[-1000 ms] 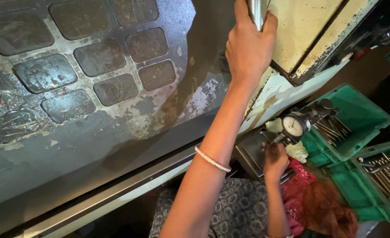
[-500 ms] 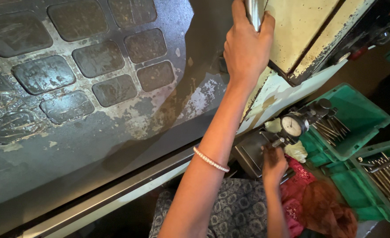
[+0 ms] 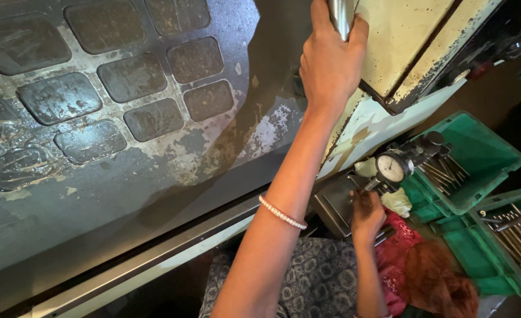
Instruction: The person opens a machine door, wipes a metal rod with a cloth, and then wipes the machine's exterior surface. The person repeats this sequence, opening the door, wiping the rod, and cleaning the surface again.
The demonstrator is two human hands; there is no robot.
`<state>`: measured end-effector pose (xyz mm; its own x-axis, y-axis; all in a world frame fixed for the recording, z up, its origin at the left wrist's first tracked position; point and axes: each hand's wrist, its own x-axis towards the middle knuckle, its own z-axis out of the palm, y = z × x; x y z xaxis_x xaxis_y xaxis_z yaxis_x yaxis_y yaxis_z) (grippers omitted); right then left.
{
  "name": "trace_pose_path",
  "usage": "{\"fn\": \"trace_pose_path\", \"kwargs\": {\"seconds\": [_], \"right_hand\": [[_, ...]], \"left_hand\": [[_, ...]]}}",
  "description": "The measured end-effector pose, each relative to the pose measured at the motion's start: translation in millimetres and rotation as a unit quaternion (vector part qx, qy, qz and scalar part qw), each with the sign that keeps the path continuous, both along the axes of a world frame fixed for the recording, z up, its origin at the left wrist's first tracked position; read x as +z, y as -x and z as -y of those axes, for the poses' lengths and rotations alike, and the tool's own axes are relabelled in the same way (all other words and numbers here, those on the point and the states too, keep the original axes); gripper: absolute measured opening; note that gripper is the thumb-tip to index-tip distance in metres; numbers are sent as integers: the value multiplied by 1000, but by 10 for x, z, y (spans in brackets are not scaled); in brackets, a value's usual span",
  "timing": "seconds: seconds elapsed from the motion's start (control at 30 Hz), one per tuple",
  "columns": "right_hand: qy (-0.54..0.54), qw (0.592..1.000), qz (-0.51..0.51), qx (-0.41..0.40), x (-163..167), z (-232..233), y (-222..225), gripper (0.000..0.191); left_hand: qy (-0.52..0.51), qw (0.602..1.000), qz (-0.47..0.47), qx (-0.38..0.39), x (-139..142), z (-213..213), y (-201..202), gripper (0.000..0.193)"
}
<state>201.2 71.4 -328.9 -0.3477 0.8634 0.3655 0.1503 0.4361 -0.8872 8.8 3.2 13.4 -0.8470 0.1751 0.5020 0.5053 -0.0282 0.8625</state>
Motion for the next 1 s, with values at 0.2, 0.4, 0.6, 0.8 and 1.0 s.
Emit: {"fn": "trace_pose_path", "kwargs": {"seconds": [0.2,0.4,0.6,0.8,1.0], "right_hand": [[18,1000,-4,10,35,2,5,14],[-10,1000,-2,8,94,32,-2,14],[3,1000,-18,11,91,25,20,14],[5,999,-34,28,-30,-80,-26,12],[67,990,-113,47,-278,-165,-282,16]], "left_hand": [[1,1000,-3,6,-7,-12,-8,54],[-7,1000,-8,8,-9,-6,-13,52],[-2,1000,-1,6,-2,10,-2,53],[1,1000,6,10,24,-5,-53,56],[9,1000,7,10,56,-39,-89,55]]}}
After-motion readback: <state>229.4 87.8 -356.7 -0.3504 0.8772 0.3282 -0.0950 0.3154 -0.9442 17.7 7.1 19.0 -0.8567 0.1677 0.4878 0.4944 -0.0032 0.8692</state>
